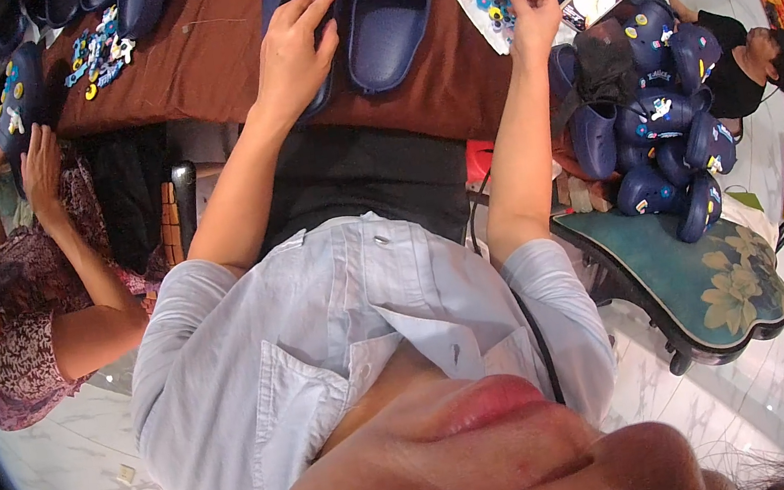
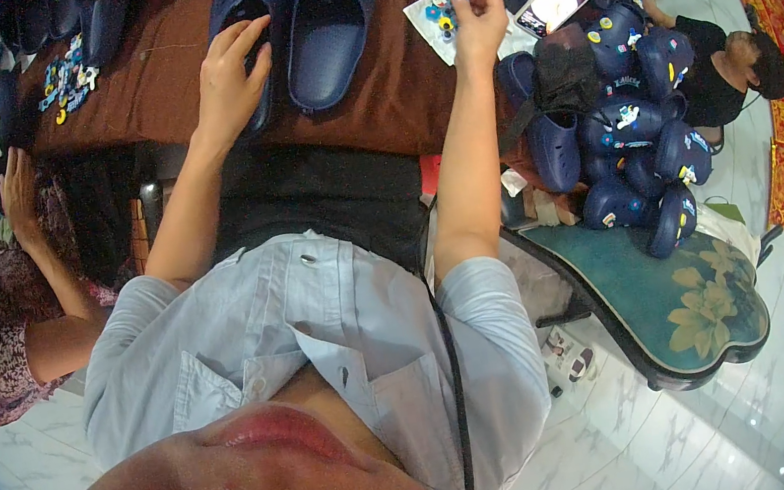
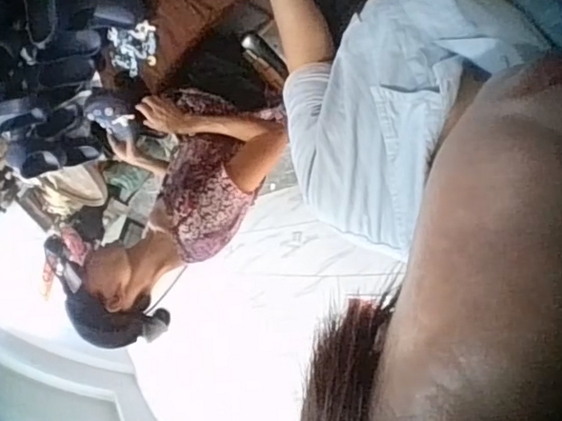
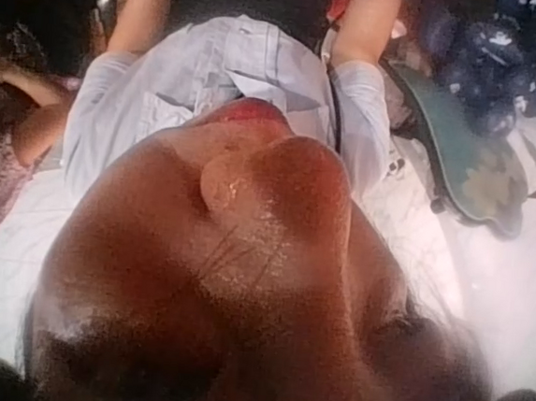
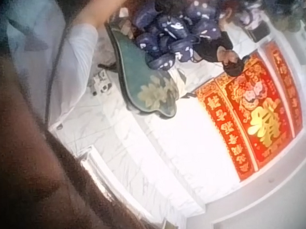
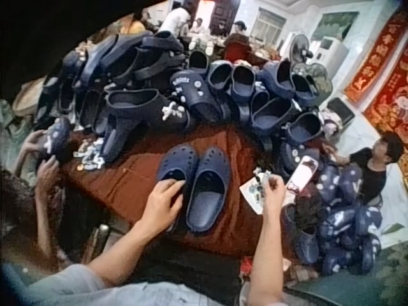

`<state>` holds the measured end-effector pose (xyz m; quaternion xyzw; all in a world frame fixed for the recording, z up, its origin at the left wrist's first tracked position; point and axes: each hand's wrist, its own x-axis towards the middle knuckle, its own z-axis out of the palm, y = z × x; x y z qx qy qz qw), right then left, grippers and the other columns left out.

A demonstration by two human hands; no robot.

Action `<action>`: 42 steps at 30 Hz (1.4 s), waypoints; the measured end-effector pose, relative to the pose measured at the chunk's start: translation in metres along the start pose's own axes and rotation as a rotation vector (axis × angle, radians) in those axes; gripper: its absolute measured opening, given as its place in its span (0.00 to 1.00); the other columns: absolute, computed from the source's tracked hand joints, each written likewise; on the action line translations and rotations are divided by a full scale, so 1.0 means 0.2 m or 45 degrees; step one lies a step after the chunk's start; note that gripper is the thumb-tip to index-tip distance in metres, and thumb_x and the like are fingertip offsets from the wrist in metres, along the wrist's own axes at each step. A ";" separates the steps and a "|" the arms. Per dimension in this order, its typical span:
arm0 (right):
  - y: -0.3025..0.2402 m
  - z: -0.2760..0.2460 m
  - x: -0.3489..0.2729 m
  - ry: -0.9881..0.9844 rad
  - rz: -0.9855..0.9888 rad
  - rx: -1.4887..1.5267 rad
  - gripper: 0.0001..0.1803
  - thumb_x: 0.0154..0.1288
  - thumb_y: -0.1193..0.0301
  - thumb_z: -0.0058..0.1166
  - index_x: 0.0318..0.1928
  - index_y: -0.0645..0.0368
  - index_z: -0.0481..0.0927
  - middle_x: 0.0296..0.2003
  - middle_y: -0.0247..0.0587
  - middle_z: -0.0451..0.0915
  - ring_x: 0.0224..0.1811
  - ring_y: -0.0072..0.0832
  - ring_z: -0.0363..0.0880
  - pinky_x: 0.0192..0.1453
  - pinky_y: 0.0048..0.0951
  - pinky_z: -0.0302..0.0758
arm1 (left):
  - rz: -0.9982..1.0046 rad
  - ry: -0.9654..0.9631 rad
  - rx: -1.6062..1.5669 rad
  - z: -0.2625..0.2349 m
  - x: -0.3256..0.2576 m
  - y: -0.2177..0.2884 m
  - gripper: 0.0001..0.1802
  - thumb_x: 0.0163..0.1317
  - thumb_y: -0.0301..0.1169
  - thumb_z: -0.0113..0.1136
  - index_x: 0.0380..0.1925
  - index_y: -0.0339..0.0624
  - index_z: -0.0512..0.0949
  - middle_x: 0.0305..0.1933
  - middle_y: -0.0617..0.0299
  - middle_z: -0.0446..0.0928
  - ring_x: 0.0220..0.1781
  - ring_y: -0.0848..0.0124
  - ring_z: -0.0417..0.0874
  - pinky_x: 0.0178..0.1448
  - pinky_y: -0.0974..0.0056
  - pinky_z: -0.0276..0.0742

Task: Manually inserting decorative charms into the holes of clogs.

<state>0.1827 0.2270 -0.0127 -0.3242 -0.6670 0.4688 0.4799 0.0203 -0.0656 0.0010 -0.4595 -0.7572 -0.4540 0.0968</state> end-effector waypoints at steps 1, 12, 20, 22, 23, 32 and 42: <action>-0.03 0.03 -0.01 -0.036 0.005 0.052 0.08 0.58 0.79 0.66 0.37 0.64 0.81 0.31 0.33 0.81 0.33 0.18 0.77 0.37 0.22 0.74 | 0.005 0.020 -0.004 0.00 0.01 0.00 0.17 0.62 0.27 0.61 0.52 0.42 0.80 0.51 0.47 0.79 0.55 0.52 0.80 0.59 0.54 0.76; -0.07 0.43 0.12 -0.303 0.170 0.120 0.07 0.58 0.76 0.69 0.36 0.64 0.85 0.28 0.31 0.82 0.28 0.17 0.74 0.33 0.21 0.69 | 0.184 -0.091 0.071 0.10 0.05 0.07 0.22 0.59 0.31 0.65 0.55 0.52 0.78 0.50 0.41 0.73 0.56 0.46 0.74 0.58 0.51 0.73; -0.04 0.65 0.25 -0.333 0.328 0.105 0.07 0.56 0.75 0.70 0.35 0.61 0.86 0.27 0.30 0.81 0.26 0.17 0.72 0.30 0.23 0.66 | 0.023 -0.272 0.160 0.22 0.10 0.01 0.22 0.61 0.33 0.62 0.57 0.52 0.77 0.43 0.38 0.74 0.49 0.41 0.76 0.52 0.46 0.76; -0.03 0.67 0.27 -0.329 0.331 0.074 0.07 0.55 0.75 0.70 0.35 0.61 0.86 0.27 0.30 0.81 0.26 0.17 0.72 0.31 0.23 0.67 | 0.012 -0.285 0.115 0.21 0.09 0.01 0.21 0.60 0.31 0.61 0.56 0.51 0.77 0.40 0.39 0.75 0.46 0.41 0.78 0.50 0.46 0.77; -0.03 0.68 0.28 -0.347 0.295 0.021 0.07 0.55 0.75 0.70 0.34 0.62 0.86 0.26 0.30 0.81 0.27 0.18 0.73 0.32 0.23 0.68 | 0.012 -0.283 0.118 0.21 0.09 0.01 0.21 0.60 0.31 0.61 0.56 0.51 0.77 0.40 0.39 0.75 0.46 0.41 0.78 0.50 0.46 0.77; -0.02 0.67 0.40 -0.696 0.215 -0.319 0.07 0.51 0.78 0.70 0.32 0.62 0.86 0.25 0.32 0.82 0.28 0.20 0.76 0.34 0.25 0.72 | -0.028 -0.293 0.074 0.20 0.10 0.00 0.20 0.60 0.31 0.60 0.54 0.51 0.78 0.39 0.38 0.75 0.44 0.42 0.79 0.50 0.46 0.76; 0.02 0.68 0.32 -0.755 -0.358 -0.593 0.18 0.58 0.71 0.63 0.51 0.52 0.84 0.41 0.51 0.84 0.47 0.45 0.84 0.54 0.37 0.77 | -0.029 -0.319 0.072 0.18 0.10 -0.01 0.19 0.60 0.31 0.61 0.53 0.52 0.78 0.37 0.39 0.74 0.41 0.42 0.79 0.46 0.46 0.76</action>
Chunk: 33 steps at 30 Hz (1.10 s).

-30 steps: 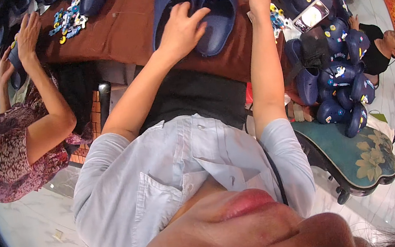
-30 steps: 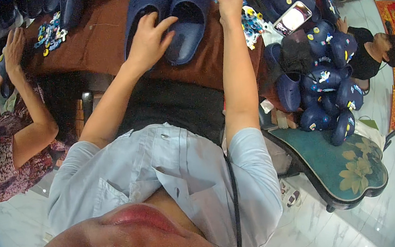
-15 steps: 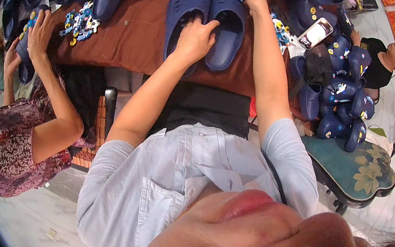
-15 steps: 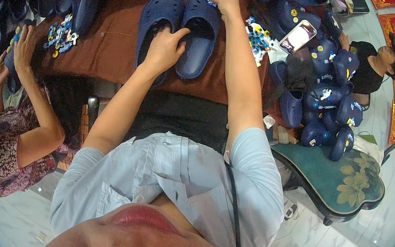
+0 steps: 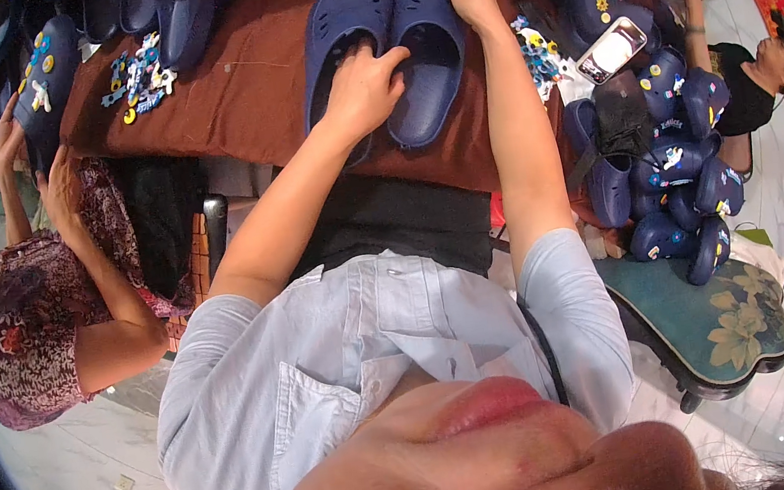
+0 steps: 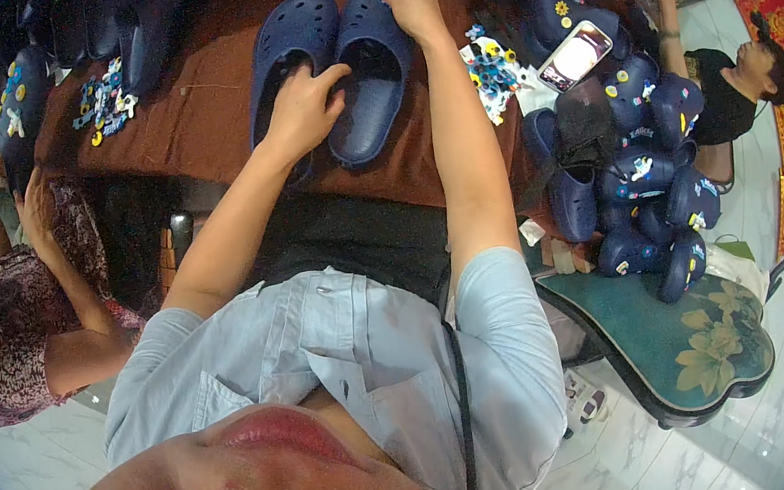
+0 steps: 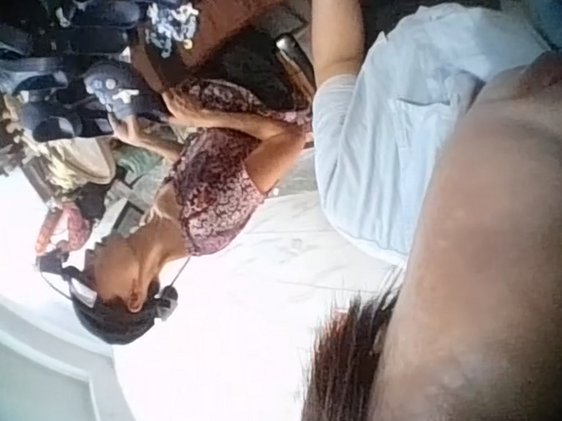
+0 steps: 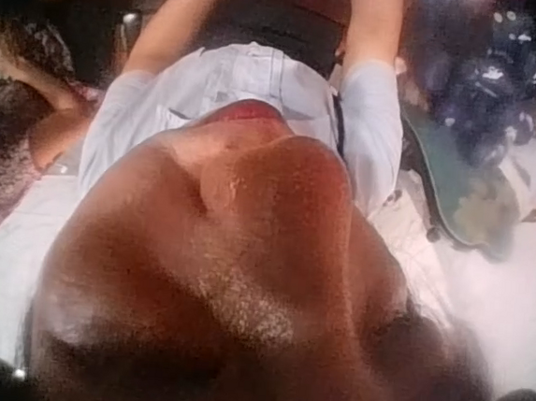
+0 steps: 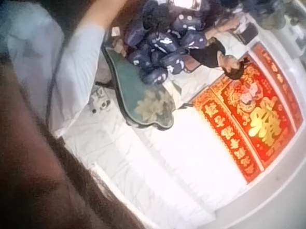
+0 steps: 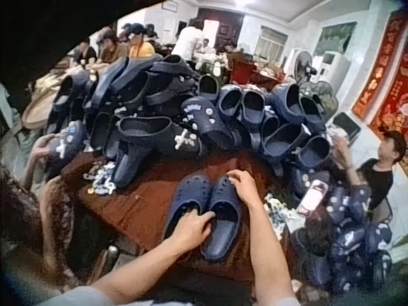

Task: Manually inserting decorative charms into the holes of clogs.

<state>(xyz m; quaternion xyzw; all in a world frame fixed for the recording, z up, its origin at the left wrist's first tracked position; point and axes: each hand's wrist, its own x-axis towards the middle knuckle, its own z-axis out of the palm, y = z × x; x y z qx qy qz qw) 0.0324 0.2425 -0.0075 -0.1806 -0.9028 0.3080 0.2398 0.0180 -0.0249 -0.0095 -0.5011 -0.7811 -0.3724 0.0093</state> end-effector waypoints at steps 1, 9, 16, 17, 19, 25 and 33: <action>0.00 -0.01 0.00 0.024 0.018 -0.067 0.16 0.57 0.70 0.64 0.48 0.53 0.84 0.41 0.51 0.84 0.46 0.46 0.83 0.54 0.38 0.77 | 0.005 -0.008 -0.001 0.00 0.00 0.00 0.19 0.60 0.31 0.61 0.53 0.52 0.78 0.37 0.39 0.74 0.41 0.42 0.79 0.46 0.46 0.76; 0.00 -0.04 0.00 0.293 0.499 0.858 0.09 0.55 0.77 0.68 0.29 0.61 0.78 0.25 0.42 0.81 0.26 0.32 0.83 0.31 0.28 0.78 | -0.069 -0.062 -0.020 -0.02 0.01 0.03 0.19 0.57 0.30 0.61 0.51 0.49 0.80 0.42 0.38 0.76 0.46 0.42 0.79 0.52 0.46 0.76; 0.02 0.00 -0.05 0.373 0.512 0.691 0.11 0.50 0.78 0.72 0.29 0.63 0.79 0.24 0.40 0.81 0.28 0.27 0.81 0.33 0.27 0.77 | -0.032 -0.013 -0.016 -0.01 0.00 0.02 0.19 0.60 0.31 0.61 0.53 0.51 0.79 0.38 0.38 0.75 0.41 0.42 0.79 0.47 0.47 0.76; 0.03 0.01 -0.05 0.416 0.526 0.586 0.11 0.49 0.77 0.73 0.29 0.62 0.81 0.24 0.39 0.81 0.31 0.28 0.82 0.37 0.29 0.77 | -0.027 -0.009 -0.010 -0.01 0.00 0.02 0.19 0.60 0.31 0.61 0.53 0.51 0.79 0.38 0.38 0.75 0.41 0.42 0.79 0.47 0.47 0.76; 0.09 0.00 -0.04 0.367 0.518 0.497 0.11 0.49 0.72 0.72 0.29 0.61 0.82 0.25 0.39 0.82 0.33 0.28 0.82 0.40 0.31 0.76 | -0.016 -0.006 -0.011 -0.01 0.00 0.03 0.19 0.60 0.31 0.61 0.53 0.51 0.79 0.38 0.38 0.75 0.41 0.42 0.79 0.47 0.47 0.76; -0.05 -0.01 -0.08 0.174 0.536 0.086 0.16 0.54 0.58 0.68 0.31 0.58 0.84 0.30 0.43 0.85 0.35 0.36 0.83 0.46 0.37 0.76 | -0.026 -0.003 -0.006 0.01 -0.01 0.00 0.19 0.60 0.31 0.61 0.53 0.52 0.79 0.39 0.39 0.75 0.41 0.43 0.79 0.47 0.47 0.76; 0.05 0.05 -0.05 0.333 0.391 -0.005 0.19 0.58 0.56 0.65 0.31 0.60 0.81 0.31 0.49 0.84 0.37 0.48 0.83 0.46 0.43 0.76 | 0.020 0.023 -0.023 0.01 0.00 0.01 0.19 0.59 0.31 0.61 0.52 0.51 0.79 0.37 0.40 0.75 0.42 0.44 0.78 0.48 0.46 0.76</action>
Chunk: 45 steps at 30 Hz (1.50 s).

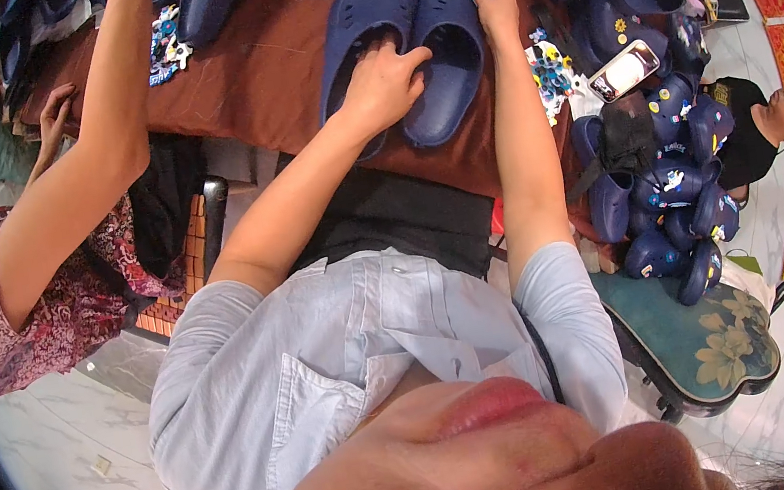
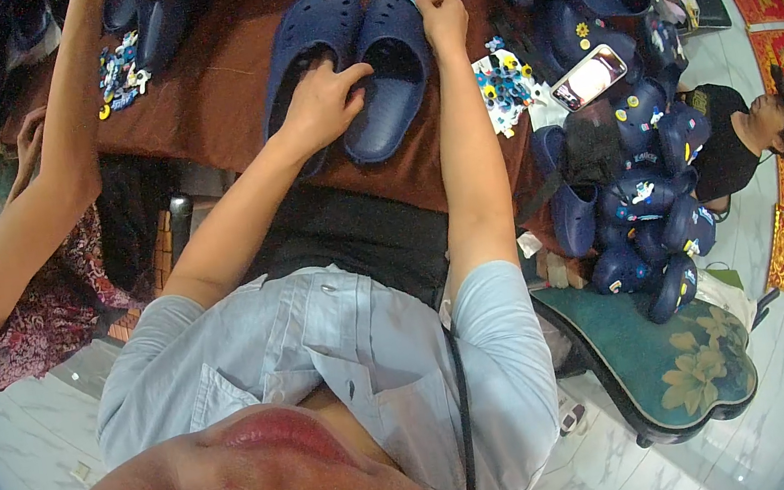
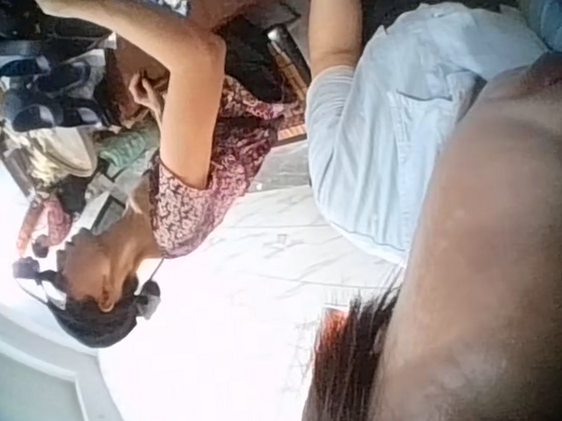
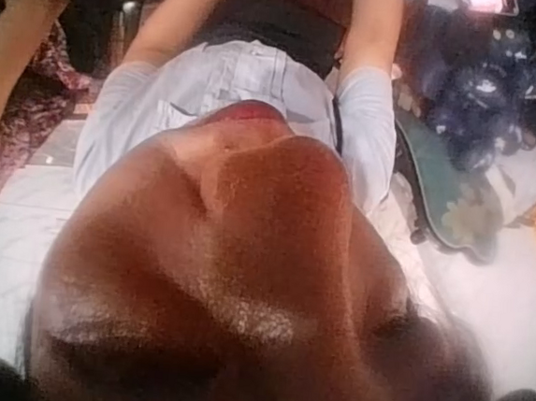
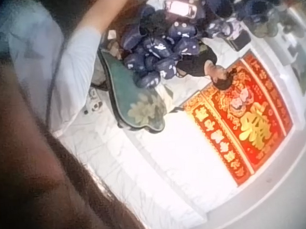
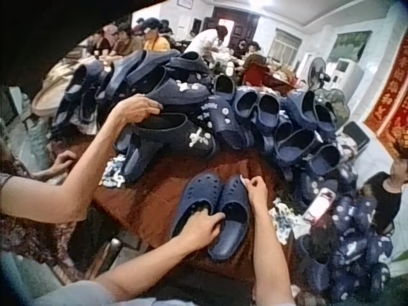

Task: Manually inserting decorative charms into the holes of clogs.

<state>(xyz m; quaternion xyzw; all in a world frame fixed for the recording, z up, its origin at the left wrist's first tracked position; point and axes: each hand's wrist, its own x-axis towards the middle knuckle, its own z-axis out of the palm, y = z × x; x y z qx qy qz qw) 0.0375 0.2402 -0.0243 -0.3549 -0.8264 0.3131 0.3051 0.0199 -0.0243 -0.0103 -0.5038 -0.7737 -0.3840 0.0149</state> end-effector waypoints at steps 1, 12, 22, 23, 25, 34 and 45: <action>0.01 0.02 0.00 -0.001 -0.012 0.003 0.18 0.59 0.57 0.65 0.33 0.60 0.81 0.32 0.50 0.84 0.39 0.49 0.82 0.49 0.43 0.75 | -0.005 0.003 0.002 0.00 0.00 -0.01 0.19 0.59 0.31 0.61 0.52 0.51 0.79 0.37 0.40 0.75 0.42 0.44 0.78 0.48 0.46 0.76; 0.06 0.11 0.06 -0.186 -0.236 -0.131 0.19 0.67 0.64 0.53 0.58 0.49 0.71 0.49 0.53 0.79 0.59 0.52 0.71 0.63 0.53 0.64 | -0.024 -0.016 0.035 -0.01 0.00 0.00 0.19 0.59 0.31 0.60 0.52 0.51 0.79 0.39 0.40 0.75 0.42 0.42 0.79 0.48 0.47 0.76; 0.07 0.11 0.09 -0.287 -0.072 -0.037 0.18 0.66 0.67 0.55 0.56 0.43 0.76 0.49 0.55 0.80 0.57 0.52 0.76 0.64 0.51 0.68 | -0.005 0.022 0.068 0.02 0.00 0.00 0.18 0.58 0.30 0.60 0.51 0.51 0.80 0.38 0.39 0.74 0.40 0.41 0.79 0.46 0.46 0.76; 0.08 0.13 0.08 -0.218 -0.099 0.118 0.16 0.65 0.67 0.56 0.54 0.45 0.78 0.46 0.54 0.82 0.53 0.50 0.79 0.62 0.47 0.70 | -0.003 0.036 0.081 0.03 0.00 -0.01 0.18 0.58 0.30 0.60 0.51 0.51 0.80 0.37 0.39 0.74 0.40 0.41 0.79 0.46 0.46 0.76; 0.09 0.14 0.06 -0.094 -0.106 0.294 0.12 0.63 0.69 0.60 0.47 0.53 0.82 0.39 0.50 0.85 0.44 0.41 0.83 0.54 0.37 0.76 | -0.004 0.029 0.073 0.03 -0.01 0.00 0.18 0.58 0.30 0.60 0.50 0.50 0.80 0.38 0.39 0.74 0.41 0.42 0.79 0.47 0.46 0.76; 0.05 0.04 -0.01 -0.172 0.156 0.772 0.11 0.63 0.70 0.63 0.45 0.61 0.82 0.39 0.39 0.83 0.41 0.25 0.79 0.48 0.28 0.75 | -0.016 -0.026 0.054 0.01 -0.02 0.03 0.18 0.57 0.28 0.60 0.49 0.48 0.80 0.40 0.38 0.75 0.44 0.42 0.78 0.50 0.45 0.75; 0.03 0.10 0.01 -0.216 0.039 0.636 0.14 0.59 0.70 0.67 0.45 0.60 0.83 0.39 0.41 0.84 0.41 0.30 0.81 0.49 0.32 0.77 | -0.098 -0.036 0.079 -0.01 -0.02 0.04 0.17 0.54 0.28 0.61 0.47 0.47 0.82 0.43 0.39 0.76 0.46 0.42 0.78 0.52 0.46 0.76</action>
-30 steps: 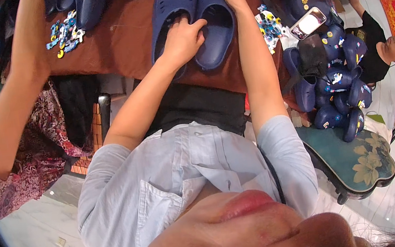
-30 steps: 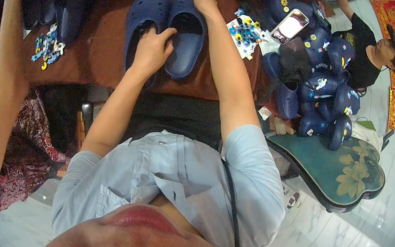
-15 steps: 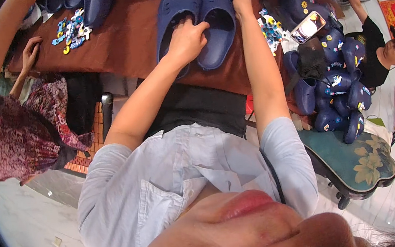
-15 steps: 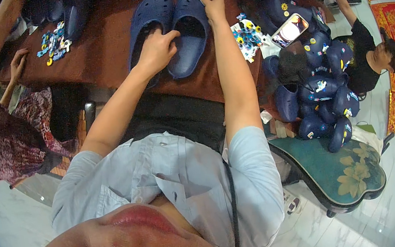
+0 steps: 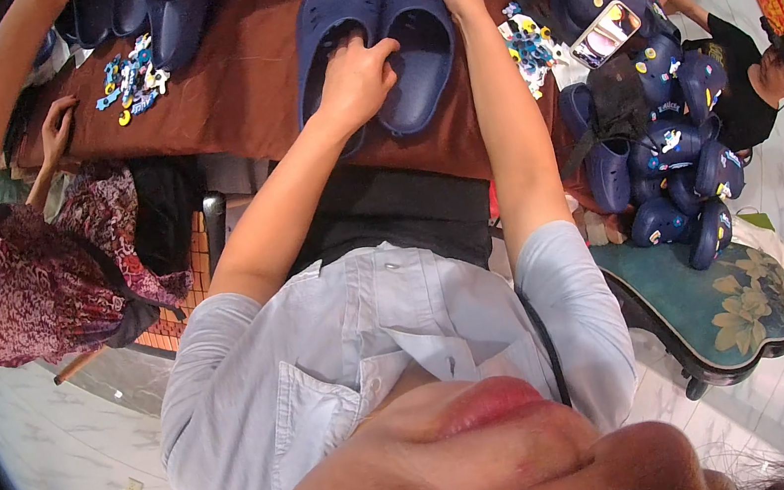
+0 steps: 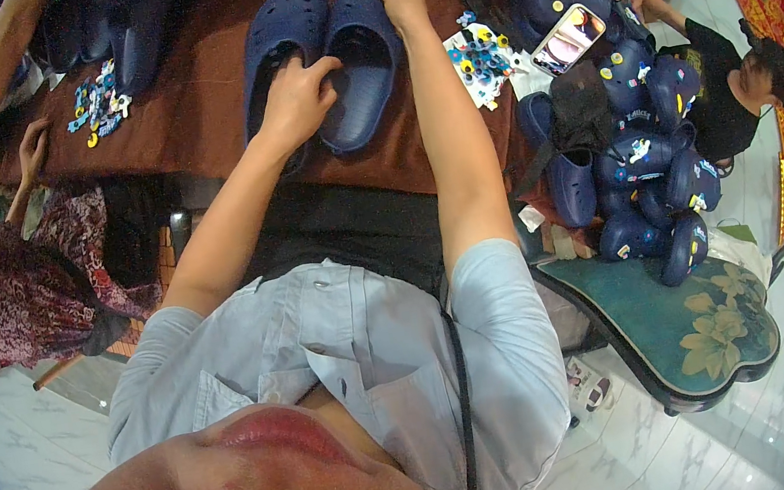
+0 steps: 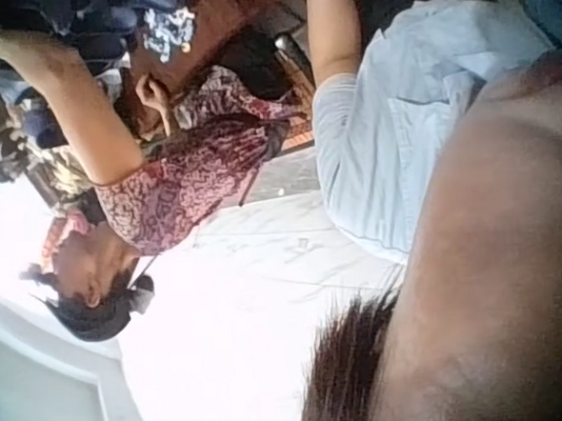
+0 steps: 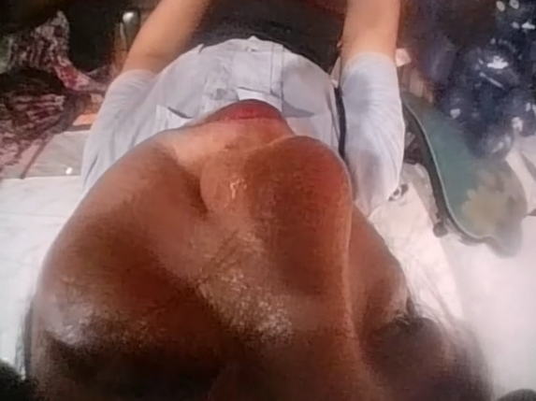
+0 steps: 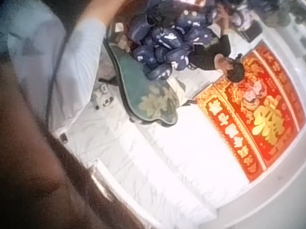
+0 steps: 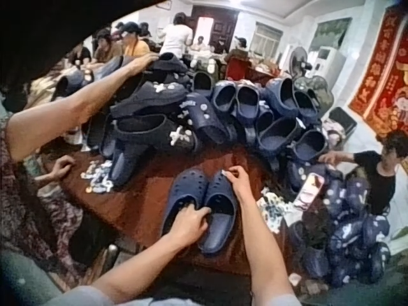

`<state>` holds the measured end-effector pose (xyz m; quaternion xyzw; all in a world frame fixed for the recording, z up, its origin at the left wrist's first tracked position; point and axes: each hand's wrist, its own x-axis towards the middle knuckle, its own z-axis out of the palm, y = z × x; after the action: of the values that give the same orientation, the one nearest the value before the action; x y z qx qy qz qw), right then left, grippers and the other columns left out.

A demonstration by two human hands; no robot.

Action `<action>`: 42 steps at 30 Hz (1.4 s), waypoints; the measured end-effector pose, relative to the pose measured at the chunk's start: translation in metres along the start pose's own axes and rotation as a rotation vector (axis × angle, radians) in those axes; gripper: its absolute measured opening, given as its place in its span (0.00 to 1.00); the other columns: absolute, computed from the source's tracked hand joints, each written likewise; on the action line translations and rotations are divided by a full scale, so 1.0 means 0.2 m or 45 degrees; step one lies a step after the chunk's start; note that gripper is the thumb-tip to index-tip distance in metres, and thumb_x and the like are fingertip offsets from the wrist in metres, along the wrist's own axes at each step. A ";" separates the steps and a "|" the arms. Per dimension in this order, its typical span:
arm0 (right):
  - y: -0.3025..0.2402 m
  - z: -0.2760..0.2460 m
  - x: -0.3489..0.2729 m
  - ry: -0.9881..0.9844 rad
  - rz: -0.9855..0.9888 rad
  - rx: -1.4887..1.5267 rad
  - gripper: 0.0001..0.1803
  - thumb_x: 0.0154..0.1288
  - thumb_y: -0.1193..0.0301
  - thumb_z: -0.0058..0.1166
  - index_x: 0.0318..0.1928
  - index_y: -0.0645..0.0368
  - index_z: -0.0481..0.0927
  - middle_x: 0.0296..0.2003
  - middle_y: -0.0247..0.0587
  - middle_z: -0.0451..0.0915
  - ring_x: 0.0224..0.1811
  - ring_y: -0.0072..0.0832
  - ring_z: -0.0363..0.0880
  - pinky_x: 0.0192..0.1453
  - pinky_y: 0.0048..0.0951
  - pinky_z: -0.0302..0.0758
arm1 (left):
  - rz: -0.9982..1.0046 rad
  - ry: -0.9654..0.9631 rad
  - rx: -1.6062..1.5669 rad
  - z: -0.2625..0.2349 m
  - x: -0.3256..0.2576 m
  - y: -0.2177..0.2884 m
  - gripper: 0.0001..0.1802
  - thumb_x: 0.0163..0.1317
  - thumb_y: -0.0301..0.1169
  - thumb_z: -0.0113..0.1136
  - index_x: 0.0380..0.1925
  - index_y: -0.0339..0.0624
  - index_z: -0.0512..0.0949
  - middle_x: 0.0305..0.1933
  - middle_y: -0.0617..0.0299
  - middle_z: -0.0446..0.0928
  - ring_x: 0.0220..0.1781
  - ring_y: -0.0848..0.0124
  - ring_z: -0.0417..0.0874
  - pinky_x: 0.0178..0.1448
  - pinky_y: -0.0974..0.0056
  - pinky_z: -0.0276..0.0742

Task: Manually inserting decorative charms into the holes of clogs.

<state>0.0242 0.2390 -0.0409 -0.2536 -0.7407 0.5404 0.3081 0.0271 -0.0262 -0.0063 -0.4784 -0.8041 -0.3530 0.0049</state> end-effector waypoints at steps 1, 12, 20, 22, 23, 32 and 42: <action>0.03 -0.03 0.03 0.019 -0.001 -0.006 0.14 0.59 0.70 0.67 0.45 0.60 0.83 0.39 0.41 0.84 0.41 0.30 0.81 0.49 0.32 0.77 | 0.017 -0.005 -0.008 0.00 0.01 0.01 0.17 0.54 0.28 0.61 0.47 0.47 0.82 0.43 0.39 0.76 0.46 0.42 0.78 0.52 0.46 0.76; 0.06 0.05 0.05 0.138 0.021 -0.168 0.12 0.54 0.73 0.70 0.40 0.57 0.83 0.37 0.40 0.84 0.40 0.32 0.81 0.46 0.33 0.77 | 0.090 0.083 0.027 0.02 0.00 -0.03 0.17 0.57 0.28 0.59 0.48 0.50 0.81 0.35 0.40 0.74 0.39 0.43 0.79 0.45 0.47 0.76; 0.08 0.04 0.06 0.188 0.071 -0.156 0.15 0.52 0.72 0.73 0.42 0.55 0.85 0.40 0.42 0.85 0.41 0.32 0.82 0.46 0.35 0.78 | 0.124 0.101 0.035 0.03 0.01 -0.02 0.17 0.58 0.27 0.59 0.49 0.49 0.80 0.34 0.40 0.74 0.38 0.42 0.79 0.44 0.47 0.76; 0.08 0.04 0.08 0.233 0.053 -0.196 0.16 0.52 0.72 0.73 0.43 0.52 0.85 0.39 0.40 0.85 0.40 0.31 0.82 0.46 0.34 0.78 | 0.139 0.117 0.037 0.03 0.02 -0.01 0.17 0.58 0.28 0.59 0.49 0.48 0.80 0.34 0.40 0.74 0.38 0.42 0.79 0.45 0.47 0.76; 0.07 0.01 0.08 0.240 0.045 -0.194 0.16 0.52 0.72 0.73 0.43 0.52 0.85 0.39 0.40 0.85 0.40 0.31 0.82 0.46 0.34 0.78 | 0.126 0.084 0.026 0.03 0.03 0.00 0.17 0.58 0.28 0.59 0.49 0.48 0.80 0.35 0.40 0.74 0.39 0.42 0.79 0.45 0.47 0.76; 0.00 -0.05 -0.01 0.056 0.132 0.209 0.14 0.62 0.70 0.65 0.47 0.61 0.82 0.40 0.37 0.83 0.43 0.27 0.79 0.49 0.29 0.75 | 0.118 0.063 0.030 0.04 0.03 -0.02 0.17 0.56 0.27 0.59 0.48 0.47 0.80 0.39 0.38 0.75 0.41 0.41 0.79 0.48 0.45 0.76; 0.03 0.01 0.04 0.014 0.062 0.025 0.14 0.59 0.73 0.67 0.46 0.60 0.83 0.40 0.40 0.85 0.43 0.28 0.82 0.49 0.29 0.77 | 0.089 0.078 0.055 0.02 0.02 -0.02 0.17 0.56 0.26 0.60 0.47 0.47 0.80 0.39 0.37 0.75 0.41 0.41 0.79 0.47 0.46 0.76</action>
<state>0.0170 0.2449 -0.0455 -0.2714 -0.7275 0.5535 0.3012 0.0231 -0.0210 -0.0103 -0.4950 -0.7938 -0.3496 0.0521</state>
